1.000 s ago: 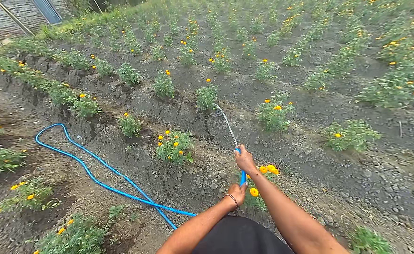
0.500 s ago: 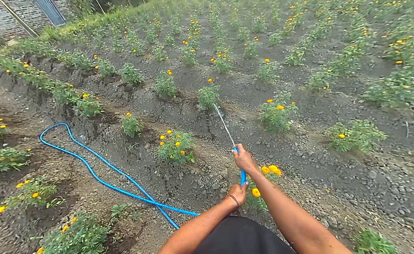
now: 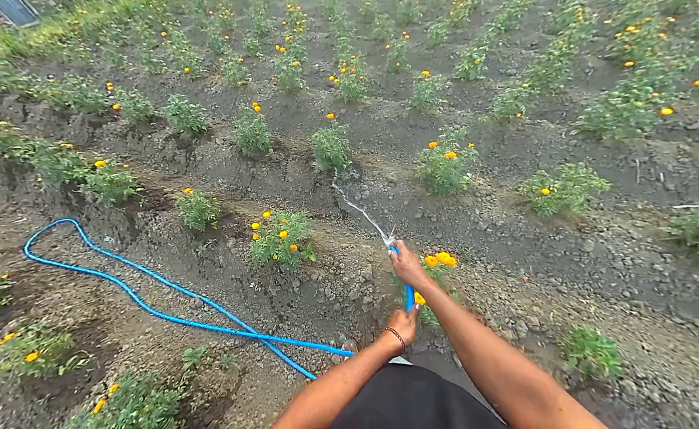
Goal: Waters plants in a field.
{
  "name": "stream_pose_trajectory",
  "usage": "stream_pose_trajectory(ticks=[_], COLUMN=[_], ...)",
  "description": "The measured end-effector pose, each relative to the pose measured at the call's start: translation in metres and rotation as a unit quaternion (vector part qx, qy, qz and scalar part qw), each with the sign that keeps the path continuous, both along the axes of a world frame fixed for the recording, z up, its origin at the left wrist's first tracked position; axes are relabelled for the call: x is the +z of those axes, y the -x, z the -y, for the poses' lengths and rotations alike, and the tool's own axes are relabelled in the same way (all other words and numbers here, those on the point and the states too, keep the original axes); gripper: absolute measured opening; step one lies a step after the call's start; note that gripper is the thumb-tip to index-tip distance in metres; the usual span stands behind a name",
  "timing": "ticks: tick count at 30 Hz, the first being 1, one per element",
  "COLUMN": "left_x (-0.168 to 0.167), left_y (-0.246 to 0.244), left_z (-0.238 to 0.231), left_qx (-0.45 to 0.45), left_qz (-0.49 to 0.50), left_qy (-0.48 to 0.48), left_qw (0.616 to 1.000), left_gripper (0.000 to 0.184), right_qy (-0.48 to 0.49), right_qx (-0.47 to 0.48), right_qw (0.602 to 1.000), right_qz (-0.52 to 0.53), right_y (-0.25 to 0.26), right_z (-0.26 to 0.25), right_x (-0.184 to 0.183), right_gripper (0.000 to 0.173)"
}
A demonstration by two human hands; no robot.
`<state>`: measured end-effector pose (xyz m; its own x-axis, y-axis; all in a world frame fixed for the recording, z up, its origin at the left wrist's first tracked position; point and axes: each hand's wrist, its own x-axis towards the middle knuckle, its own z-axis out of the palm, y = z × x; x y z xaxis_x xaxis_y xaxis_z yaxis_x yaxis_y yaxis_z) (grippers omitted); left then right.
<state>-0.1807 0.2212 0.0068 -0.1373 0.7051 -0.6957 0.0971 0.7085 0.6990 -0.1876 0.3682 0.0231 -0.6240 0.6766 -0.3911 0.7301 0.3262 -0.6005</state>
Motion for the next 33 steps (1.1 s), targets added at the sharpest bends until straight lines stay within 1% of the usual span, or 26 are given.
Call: stream_pose_trajectory(ticks=[4, 7, 9, 11, 14, 17, 19, 22, 26, 30, 33], left_x=[0.002, 0.006, 0.006, 0.006, 0.007, 0.005, 0.006, 0.007, 0.02, 0.028, 0.032], left_y=[-0.022, -0.038, -0.05, -0.063, -0.089, -0.123, -0.148, -0.187, -0.23, -0.263, -0.282], left_z=[-0.003, -0.006, -0.009, -0.013, -0.02, -0.032, -0.039, -0.052, -0.061, -0.071, -0.082], left_qx=[-0.053, -0.061, -0.026, 0.03, 0.12, 0.193, 0.221, 0.256, 0.269, 0.272, 0.287], left_qz=[0.02, 0.038, 0.058, 0.089, 0.119, 0.102, 0.082, 0.055, 0.024, 0.028, 0.06], left_qy=[0.024, 0.033, 0.033, 0.041, 0.041, 0.01, -0.011, -0.022, -0.018, -0.013, -0.015], left_qw=[0.998, 0.997, 0.997, 0.995, 0.985, 0.976, 0.972, 0.965, 0.963, 0.962, 0.956], left_gripper=[0.069, 0.07, 0.069, 0.067, 0.064, 0.063, 0.063, 0.063, 0.065, 0.067, 0.066], right_qy=[0.013, 0.029, 0.05, 0.073, 0.092, 0.085, 0.084, 0.077, 0.071, 0.07, 0.064], right_qx=[-0.045, -0.013, 0.042, 0.104, 0.207, 0.289, 0.321, 0.341, 0.348, 0.337, 0.324], right_qw=[0.999, 0.998, 0.994, 0.986, 0.968, 0.95, 0.941, 0.936, 0.935, 0.939, 0.944], right_qz=[0.014, 0.056, 0.09, 0.108, 0.109, 0.078, 0.059, 0.039, 0.008, 0.01, 0.031], right_y=[-0.037, -0.049, -0.049, -0.047, -0.047, -0.058, -0.073, -0.104, -0.145, -0.178, -0.196], right_z=[-0.005, -0.008, -0.01, -0.013, -0.014, -0.015, -0.017, -0.025, -0.033, -0.04, -0.049], right_x=[-0.015, -0.016, -0.015, -0.02, -0.022, -0.015, -0.011, -0.004, 0.005, 0.019, 0.024], right_gripper=[0.038, 0.039, 0.04, 0.04, 0.041, 0.04, 0.039, 0.039, 0.038, 0.04, 0.037])
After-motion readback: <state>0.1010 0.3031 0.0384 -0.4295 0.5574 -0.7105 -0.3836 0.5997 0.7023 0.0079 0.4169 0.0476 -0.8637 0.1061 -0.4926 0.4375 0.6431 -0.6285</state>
